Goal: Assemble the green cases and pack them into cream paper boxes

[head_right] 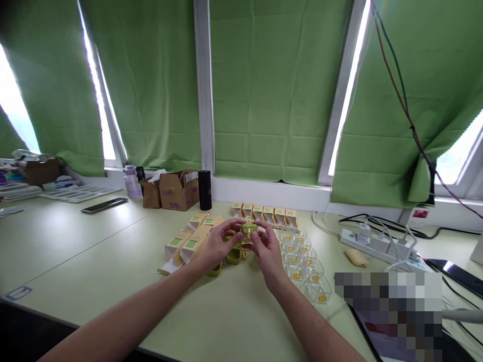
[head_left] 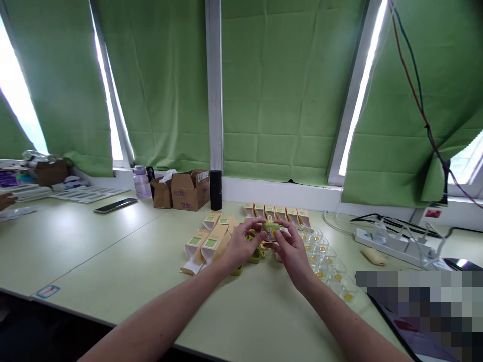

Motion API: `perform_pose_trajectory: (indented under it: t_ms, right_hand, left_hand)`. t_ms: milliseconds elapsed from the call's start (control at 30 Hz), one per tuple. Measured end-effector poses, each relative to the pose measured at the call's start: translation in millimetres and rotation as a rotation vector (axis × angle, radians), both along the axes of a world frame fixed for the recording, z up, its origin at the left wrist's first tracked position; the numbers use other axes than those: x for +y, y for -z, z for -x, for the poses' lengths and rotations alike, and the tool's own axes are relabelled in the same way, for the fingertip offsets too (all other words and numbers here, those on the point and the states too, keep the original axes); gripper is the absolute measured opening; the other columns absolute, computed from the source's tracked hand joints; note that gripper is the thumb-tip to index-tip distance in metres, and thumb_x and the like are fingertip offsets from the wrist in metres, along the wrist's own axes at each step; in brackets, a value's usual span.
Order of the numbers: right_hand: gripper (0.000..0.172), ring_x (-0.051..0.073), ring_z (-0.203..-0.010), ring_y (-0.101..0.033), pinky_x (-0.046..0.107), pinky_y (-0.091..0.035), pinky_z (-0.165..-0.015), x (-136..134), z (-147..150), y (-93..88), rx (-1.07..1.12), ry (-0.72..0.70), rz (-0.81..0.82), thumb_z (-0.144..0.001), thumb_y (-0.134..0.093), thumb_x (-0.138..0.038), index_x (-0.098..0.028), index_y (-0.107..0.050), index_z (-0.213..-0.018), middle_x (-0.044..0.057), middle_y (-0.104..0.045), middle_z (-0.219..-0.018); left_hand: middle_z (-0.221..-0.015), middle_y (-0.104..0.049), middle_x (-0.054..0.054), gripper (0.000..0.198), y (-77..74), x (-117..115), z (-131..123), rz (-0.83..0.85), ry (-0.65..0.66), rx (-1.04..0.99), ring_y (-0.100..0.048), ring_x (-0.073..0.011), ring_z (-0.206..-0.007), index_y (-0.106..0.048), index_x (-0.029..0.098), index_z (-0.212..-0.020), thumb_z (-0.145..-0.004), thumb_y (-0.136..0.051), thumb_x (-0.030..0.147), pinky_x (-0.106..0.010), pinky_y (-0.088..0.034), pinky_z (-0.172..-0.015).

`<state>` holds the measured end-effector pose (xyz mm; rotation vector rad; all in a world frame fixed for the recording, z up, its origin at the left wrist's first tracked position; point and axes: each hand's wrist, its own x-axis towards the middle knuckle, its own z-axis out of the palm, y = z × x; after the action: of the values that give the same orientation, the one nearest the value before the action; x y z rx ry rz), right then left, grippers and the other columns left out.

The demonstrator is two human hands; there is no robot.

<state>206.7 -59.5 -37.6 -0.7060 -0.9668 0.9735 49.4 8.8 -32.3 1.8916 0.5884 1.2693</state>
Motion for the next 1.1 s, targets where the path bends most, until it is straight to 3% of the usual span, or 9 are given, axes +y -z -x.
perform_pose_trajectory:
  t_ms: [200, 400, 567, 900, 1000, 1100]
  right_hand:
    - [0.047, 0.024, -0.076, -0.076, 0.038, -0.061, -0.069, 9, -9, 10.0, 0.208, -0.102, 0.053, -0.074, -0.090, -0.054, -0.028, -0.070, -0.108, 0.004, -0.080, -0.092]
    - [0.040, 0.022, -0.075, -0.075, 0.036, -0.061, -0.069, 15, -11, 16.7, 0.247, -0.134, 0.065, -0.078, -0.088, -0.054, -0.028, -0.072, -0.103, 0.005, -0.081, -0.090]
    - [0.042, 0.021, -0.074, -0.075, 0.033, -0.061, -0.065, 13, -9, 15.1, 0.273, -0.118, 0.078, -0.075, -0.091, -0.052, -0.027, -0.072, -0.103, 0.003, -0.080, -0.089]
    - [0.057, 0.021, -0.087, -0.071, 0.034, -0.061, -0.073, 2, -5, 6.0, 0.068, 0.093, 0.002, -0.069, -0.096, -0.045, -0.025, -0.070, -0.116, 0.004, -0.077, -0.099]
    - [0.063, 0.024, -0.095, -0.071, 0.037, -0.060, -0.079, 2, -4, 4.9, -0.014, 0.190, -0.034, -0.064, -0.098, -0.042, -0.026, -0.069, -0.117, 0.005, -0.076, -0.103]
    - [0.066, 0.025, -0.096, -0.070, 0.038, -0.060, -0.078, 0, -3, 4.6, -0.055, 0.195, -0.059, -0.062, -0.098, -0.038, -0.028, -0.068, -0.120, 0.006, -0.075, -0.111]
  left_hand:
    - [-0.116, -0.076, -0.013, 0.043, -1.8, -3, 0, 0.023, 0.006, -0.067, -0.071, -0.0251, -0.101, -0.071, 0.019, -0.125, -0.097, -0.069, 0.051, -0.036, -0.058, -0.089]
    - [-0.108, -0.078, -0.011, 0.040, -1.7, -3, -1, 0.044, 0.009, -0.070, -0.074, -0.0241, -0.097, -0.071, 0.019, -0.121, -0.099, -0.066, 0.051, -0.036, -0.057, -0.090]
    - [-0.113, -0.077, -0.013, 0.041, -1.1, -1, -1, 0.032, -0.016, -0.055, -0.072, -0.0254, -0.100, -0.072, 0.018, -0.120, -0.098, -0.067, 0.053, -0.038, -0.057, -0.091]
    - [-0.110, -0.074, -0.013, 0.062, -0.5, 2, -1, 0.089, 0.022, 0.021, -0.069, -0.0265, -0.104, -0.067, 0.018, -0.132, -0.082, -0.087, 0.049, -0.036, -0.058, -0.086]
    - [-0.114, -0.074, -0.012, 0.061, -2.6, 1, -2, 0.073, 0.076, 0.051, -0.070, -0.0255, -0.103, -0.068, 0.019, -0.131, -0.079, -0.090, 0.040, -0.036, -0.059, -0.087]
    - [-0.115, -0.075, -0.012, 0.056, -3.4, 1, -4, 0.104, 0.145, 0.028, -0.072, -0.0258, -0.103, -0.070, 0.019, -0.127, -0.077, -0.090, 0.033, -0.039, -0.060, -0.090]
